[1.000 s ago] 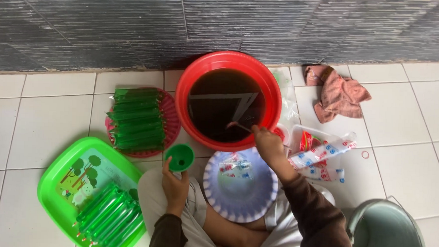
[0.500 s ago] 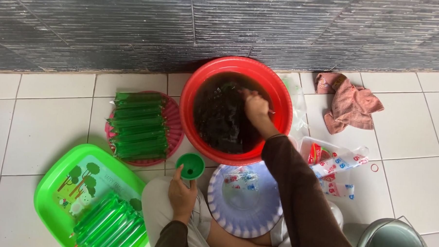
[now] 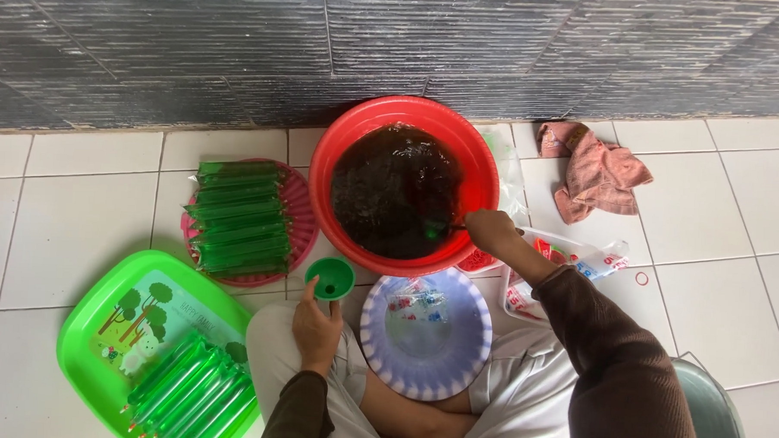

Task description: Manually filling plastic tubes with liquid using a ladle and funnel, then sealing them with rubber bands.

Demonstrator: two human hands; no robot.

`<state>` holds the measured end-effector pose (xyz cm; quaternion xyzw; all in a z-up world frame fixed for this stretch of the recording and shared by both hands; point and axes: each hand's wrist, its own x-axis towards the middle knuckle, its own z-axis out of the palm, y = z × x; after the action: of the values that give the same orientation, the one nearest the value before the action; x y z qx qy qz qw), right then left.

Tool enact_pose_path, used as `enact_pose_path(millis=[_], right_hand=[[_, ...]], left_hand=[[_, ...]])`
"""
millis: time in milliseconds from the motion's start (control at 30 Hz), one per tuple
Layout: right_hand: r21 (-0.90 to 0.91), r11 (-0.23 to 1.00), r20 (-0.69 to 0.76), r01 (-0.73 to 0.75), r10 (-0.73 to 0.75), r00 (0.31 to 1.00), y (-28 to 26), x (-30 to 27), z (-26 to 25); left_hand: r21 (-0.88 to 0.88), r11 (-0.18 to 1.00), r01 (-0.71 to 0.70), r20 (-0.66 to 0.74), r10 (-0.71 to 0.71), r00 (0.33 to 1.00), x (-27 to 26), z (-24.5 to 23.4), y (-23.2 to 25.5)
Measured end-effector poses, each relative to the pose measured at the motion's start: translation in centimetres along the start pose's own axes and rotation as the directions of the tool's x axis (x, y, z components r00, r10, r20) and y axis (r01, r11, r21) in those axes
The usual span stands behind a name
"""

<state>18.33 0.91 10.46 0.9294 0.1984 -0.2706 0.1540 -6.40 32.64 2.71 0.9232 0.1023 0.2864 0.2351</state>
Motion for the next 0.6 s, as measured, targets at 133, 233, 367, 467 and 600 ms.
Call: enact_pose_path(millis=[133, 233, 367, 467, 600], right_hand=[[0.184, 0.983, -0.072, -0.007, 0.020, 0.997, 0.2, -1.3, 0.0], [0.306, 0.950, -0.002, -0.056, 0.059, 0.998, -1.1, -5.7, -3.7], [0.394, 0.915, -0.060, -0.084, 0.117, 0.991, -1.6, -8.2, -4.6], [0.435, 0.898, -0.084, -0.066, 0.113, 0.990, -2.6, -12.6, -7.5], [0.438, 0.898, -0.122, -0.025, 0.087, 0.989, -2.2, -13.5, -8.1]], left_hand=[[0.025, 0.997, 0.076, -0.003, -0.076, 0.997, 0.9, -1.3, 1.4], [-0.031, 0.989, 0.143, 0.030, -0.143, 0.989, 0.9, -1.6, 1.3], [-0.146, 0.975, 0.168, 0.061, -0.161, 0.985, 1.4, -3.4, 2.8], [-0.290, 0.928, 0.236, 0.184, -0.187, 0.965, 2.9, -6.5, 6.5], [-0.546, 0.775, 0.318, 0.444, -0.054, 0.894, 3.6, -6.9, 10.4]])
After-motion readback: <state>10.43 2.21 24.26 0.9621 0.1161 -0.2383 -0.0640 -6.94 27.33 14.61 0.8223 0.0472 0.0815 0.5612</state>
